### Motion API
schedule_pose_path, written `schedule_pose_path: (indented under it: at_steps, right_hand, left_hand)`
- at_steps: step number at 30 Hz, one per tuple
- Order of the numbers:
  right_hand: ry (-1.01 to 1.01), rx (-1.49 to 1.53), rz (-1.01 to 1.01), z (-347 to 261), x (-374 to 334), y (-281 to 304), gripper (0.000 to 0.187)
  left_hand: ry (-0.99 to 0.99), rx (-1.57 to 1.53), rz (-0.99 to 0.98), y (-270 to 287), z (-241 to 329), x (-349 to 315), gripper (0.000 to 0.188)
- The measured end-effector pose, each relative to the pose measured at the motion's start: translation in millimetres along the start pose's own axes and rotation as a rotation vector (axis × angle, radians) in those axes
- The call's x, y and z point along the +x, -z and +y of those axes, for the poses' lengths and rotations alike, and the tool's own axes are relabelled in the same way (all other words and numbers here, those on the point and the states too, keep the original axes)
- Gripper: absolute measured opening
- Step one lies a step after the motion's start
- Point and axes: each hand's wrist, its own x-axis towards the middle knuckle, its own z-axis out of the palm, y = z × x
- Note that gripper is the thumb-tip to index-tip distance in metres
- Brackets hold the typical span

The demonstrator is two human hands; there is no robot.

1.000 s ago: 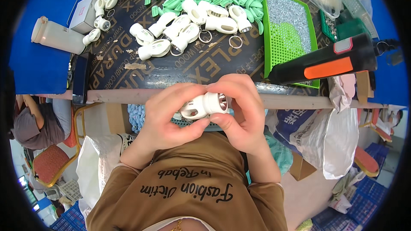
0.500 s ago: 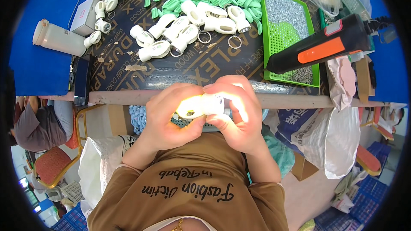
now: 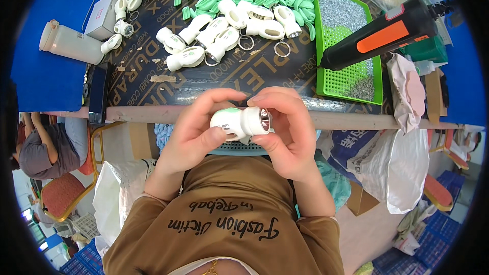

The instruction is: Assembling small plastic toy flashlights by fitting internal components and testing the light functionality.

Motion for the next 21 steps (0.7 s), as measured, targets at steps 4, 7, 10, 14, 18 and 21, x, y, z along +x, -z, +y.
schedule_pose_path:
  at_steps: [4, 7, 10, 14, 18, 21]
  right_hand:
    - [-0.018, 0.122, -0.007, 4.0, 1.0, -4.7, 0.045]
    - [-0.098, 0.103, 0.017, -4.9, 8.4, -8.6, 0.038]
    - [-0.181, -0.085, -0.045, -6.0, 7.5, -2.8, 0.032]
    - [-0.153, -0.188, -0.027, -2.0, 6.9, -7.5, 0.025]
    - [0.082, -0.294, 0.092, 6.2, 6.2, -18.5, 0.02]
    - [0.099, -0.273, 0.148, 10.8, 3.8, -23.2, 0.019]
  left_hand:
    - [0.027, 0.112, 0.041, 1.1, -3.9, 0.9, 0.036]
    - [-0.16, 0.321, 0.072, 0.9, -5.9, 0.3, 0.035]
    - [-0.269, 0.543, 0.103, -1.6, -2.3, -0.4, 0.036]
    - [-0.522, 0.778, 0.149, -3.8, -12.2, 3.7, 0.04]
    - [-0.666, 0.915, 0.23, -10.8, -20.4, 5.0, 0.044]
    - [-0.745, 0.973, 0.262, -10.5, -24.6, 6.5, 0.034]
